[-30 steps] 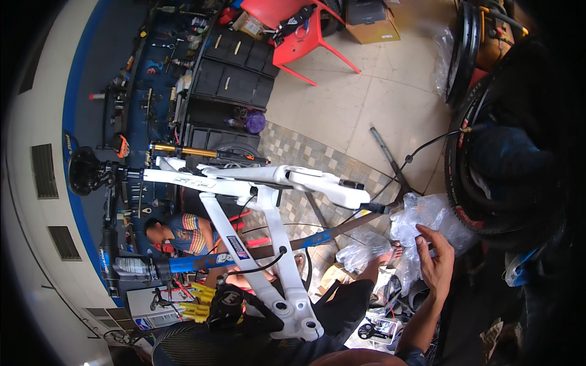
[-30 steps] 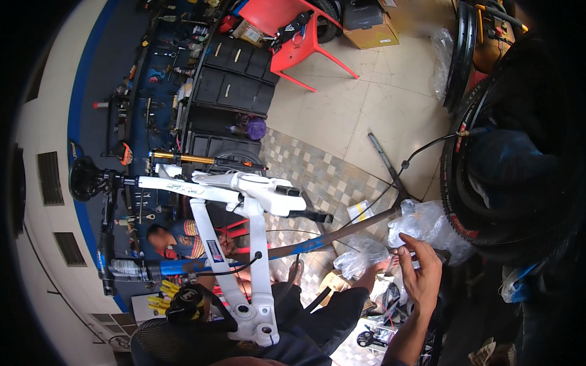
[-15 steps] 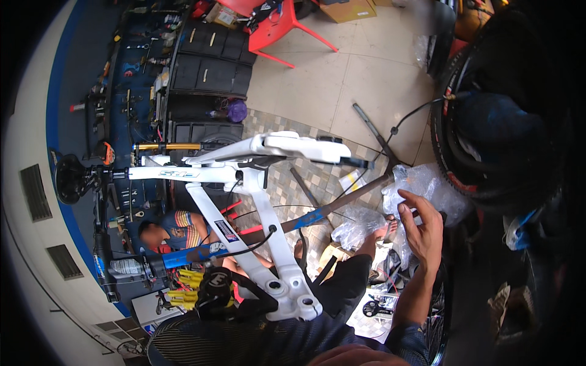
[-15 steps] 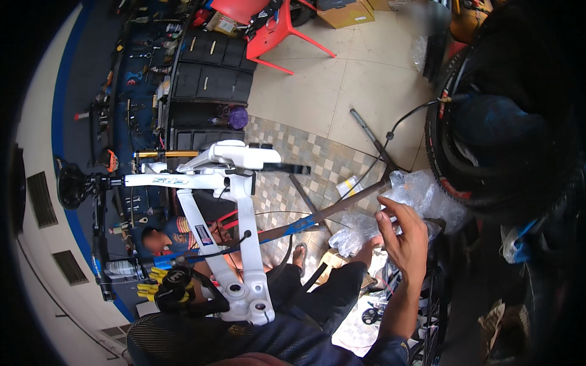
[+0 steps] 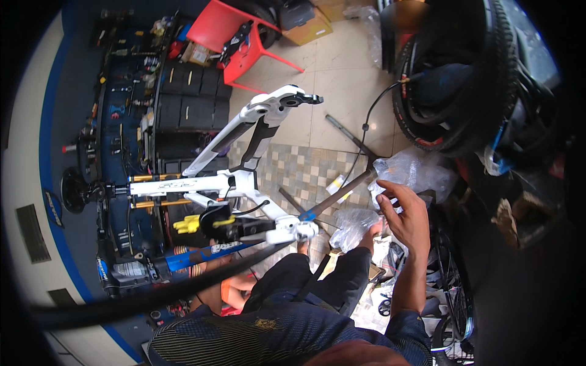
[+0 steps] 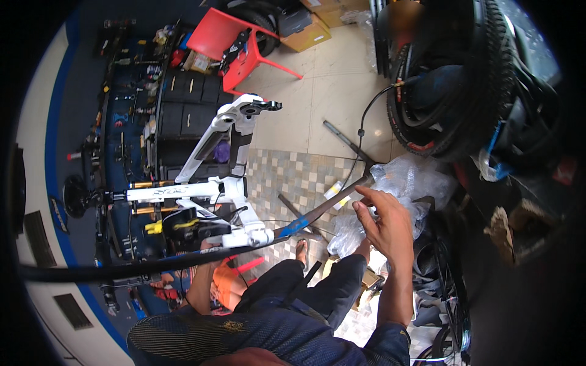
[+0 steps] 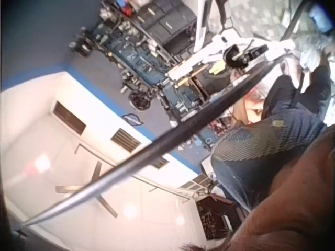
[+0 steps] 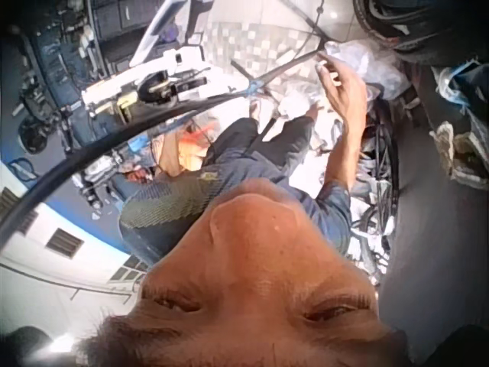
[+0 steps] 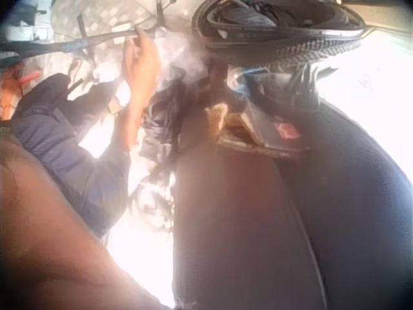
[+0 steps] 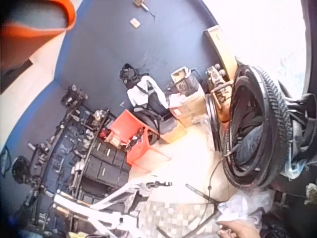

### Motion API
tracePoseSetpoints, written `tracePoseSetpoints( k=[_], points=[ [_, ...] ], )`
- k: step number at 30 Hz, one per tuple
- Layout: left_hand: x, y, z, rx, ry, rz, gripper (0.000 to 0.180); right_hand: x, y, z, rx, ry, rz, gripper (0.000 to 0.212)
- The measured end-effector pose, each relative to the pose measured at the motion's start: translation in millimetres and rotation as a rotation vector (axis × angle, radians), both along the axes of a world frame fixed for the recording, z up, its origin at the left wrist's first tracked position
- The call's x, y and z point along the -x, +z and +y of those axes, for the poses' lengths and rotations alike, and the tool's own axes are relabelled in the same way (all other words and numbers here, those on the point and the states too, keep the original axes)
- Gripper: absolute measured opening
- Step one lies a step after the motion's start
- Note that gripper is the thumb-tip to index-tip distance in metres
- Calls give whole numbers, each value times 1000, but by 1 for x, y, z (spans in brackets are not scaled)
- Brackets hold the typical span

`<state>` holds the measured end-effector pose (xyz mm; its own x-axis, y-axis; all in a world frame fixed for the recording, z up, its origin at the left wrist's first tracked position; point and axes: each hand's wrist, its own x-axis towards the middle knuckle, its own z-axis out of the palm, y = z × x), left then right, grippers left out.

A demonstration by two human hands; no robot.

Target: The person routes a black cable through the white bicycle frame mounted on a repair stand. They pull the cable through internal guides and along the frame tubes, adjusting its position with both hands.

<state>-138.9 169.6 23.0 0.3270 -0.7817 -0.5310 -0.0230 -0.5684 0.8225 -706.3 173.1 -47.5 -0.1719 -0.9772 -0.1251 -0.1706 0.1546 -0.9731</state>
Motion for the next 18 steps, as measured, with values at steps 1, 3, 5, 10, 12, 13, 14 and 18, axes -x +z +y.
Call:
tracePoseSetpoints(
  k=[1,3,5,10,12,13,14,18],
  points=[
    [2,-2,1,11,-31,-35,22,-1,6,6,-15,-4,1,30],
    [7,-1,-11,-4,-7,45,21,-5,22,18,-16,-31,10,30],
    [6,0,-18,-55,90,271,9,-13,39,28,-21,-49,5,30],
    [-11,-4,-15,21,-33,193,5,-54,80,50,104,57,223,26],
    [-21,-6,-20,-26,-126,100,4,-77,101,60,133,140,317,24],
    [-26,-8,-22,-22,-279,-31,16,-91,111,65,162,206,317,23],
    [-30,-10,-26,33,-402,-76,19,-104,122,69,203,294,281,25],
    [-68,-17,-49,211,-816,-228,33,-176,188,83,399,612,211,29]
  ],
)
